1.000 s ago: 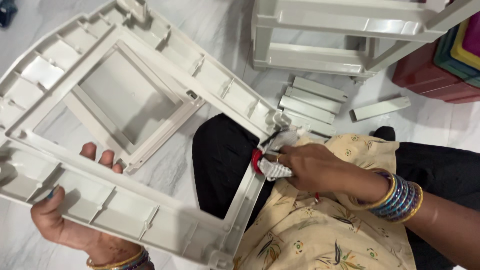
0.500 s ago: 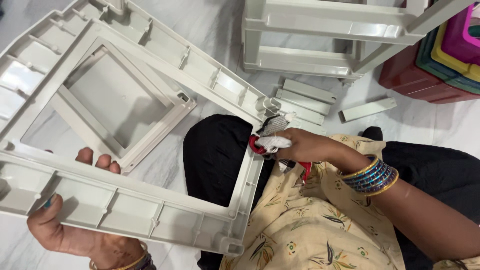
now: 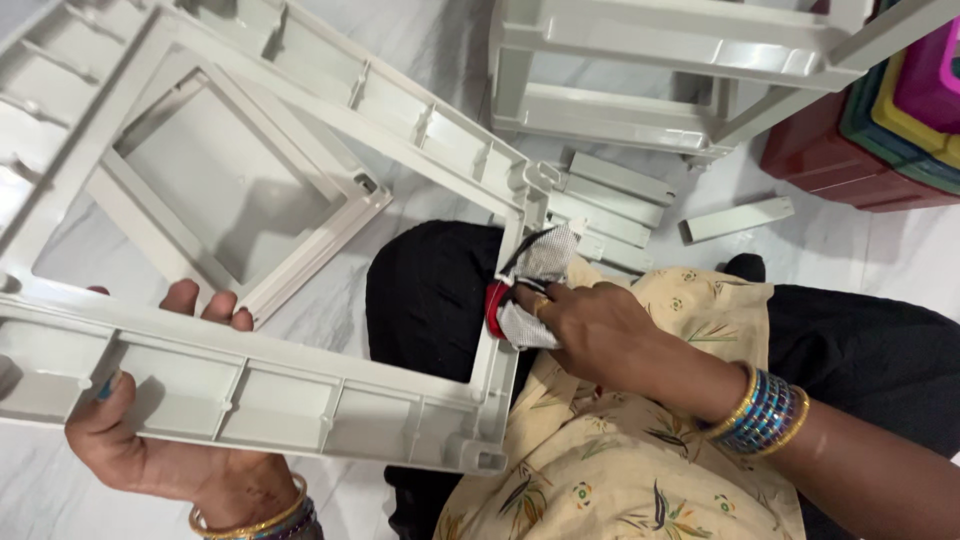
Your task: The person assembles a white plastic storage shelf by inserting vertical poles into the frame and attaching horizontal shelf panels. They wipe a shelf panel with a cloth before placing it onto the frame and continue adding poles and panels to build the structure.
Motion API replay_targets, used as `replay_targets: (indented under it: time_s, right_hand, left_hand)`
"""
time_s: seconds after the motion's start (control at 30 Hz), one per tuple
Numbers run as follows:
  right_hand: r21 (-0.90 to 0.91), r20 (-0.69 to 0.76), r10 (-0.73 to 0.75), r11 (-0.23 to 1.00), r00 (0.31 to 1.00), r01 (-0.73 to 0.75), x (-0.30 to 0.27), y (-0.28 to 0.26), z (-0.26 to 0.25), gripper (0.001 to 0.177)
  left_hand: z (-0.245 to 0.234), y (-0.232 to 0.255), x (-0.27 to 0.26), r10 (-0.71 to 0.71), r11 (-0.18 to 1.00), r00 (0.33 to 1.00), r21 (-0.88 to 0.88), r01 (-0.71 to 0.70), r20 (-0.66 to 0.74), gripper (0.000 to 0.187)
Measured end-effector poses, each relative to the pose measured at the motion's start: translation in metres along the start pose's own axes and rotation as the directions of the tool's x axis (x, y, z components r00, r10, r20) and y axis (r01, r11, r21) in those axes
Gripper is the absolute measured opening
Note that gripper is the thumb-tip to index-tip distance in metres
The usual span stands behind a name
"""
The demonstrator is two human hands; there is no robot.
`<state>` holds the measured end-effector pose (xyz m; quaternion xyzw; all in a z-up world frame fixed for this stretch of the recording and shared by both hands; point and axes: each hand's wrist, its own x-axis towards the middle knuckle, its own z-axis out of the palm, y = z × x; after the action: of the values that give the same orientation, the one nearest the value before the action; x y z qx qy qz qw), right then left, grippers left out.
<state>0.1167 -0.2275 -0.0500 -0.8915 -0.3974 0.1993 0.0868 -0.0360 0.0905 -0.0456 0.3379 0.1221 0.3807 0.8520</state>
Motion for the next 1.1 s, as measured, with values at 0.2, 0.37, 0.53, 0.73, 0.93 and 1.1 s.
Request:
replay_targets:
  time_s: [0.2, 0.37, 0.53, 0.73, 0.93, 1.1]
  right_hand:
    - [0.211, 0.365, -0.041, 0.977, 0.930, -0.040, 0.014, 0.021, -0.003, 0.057]
    - [0.763, 0.409, -0.186, 0.606, 0.893, -0.224, 0.011, 0.050, 0.029, 0.042]
    - [0.912, 0.341, 0.029, 0.232, 0.940, -0.338, 0.002, 0.083, 0.030, 0.058]
    - [0.576, 0.034, 0.112, 0.810, 0.993, -0.110, 0.024, 0.084, -0.013, 0.050]
    - [-0.015, -0.013, 0.171, 0.985, 0.985, -0.171, 0.032, 0.025, -0.026, 0.061]
    - [-0.112, 0.204, 0.163, 0.984, 0.965, -0.142, 0.033, 0.015, -0.042, 0.035]
  left_hand:
    - [0.005, -0.004, -0.008, 0.040, 0.999, 0.999, -0.005, -0.040, 0.017, 0.066]
    - [0.011, 0.000, -0.010, -0.048, 0.990, 0.997, -0.137, 0.040, -0.055, 0.072]
    - [0.014, -0.002, -0.009, -0.040, 0.999, 0.992, -0.038, 0.036, -0.117, 0.080]
    - [0.014, -0.009, -0.009, 0.010, 0.998, 1.000, 0.069, -0.009, -0.016, 0.076]
    - [0.013, -0.014, -0.018, 0.042, 0.991, 0.998, 0.127, -0.036, -0.041, 0.072]
    - [0.017, -0.016, -0.019, 0.015, 0.997, 0.999, 0.082, -0.012, -0.034, 0.072]
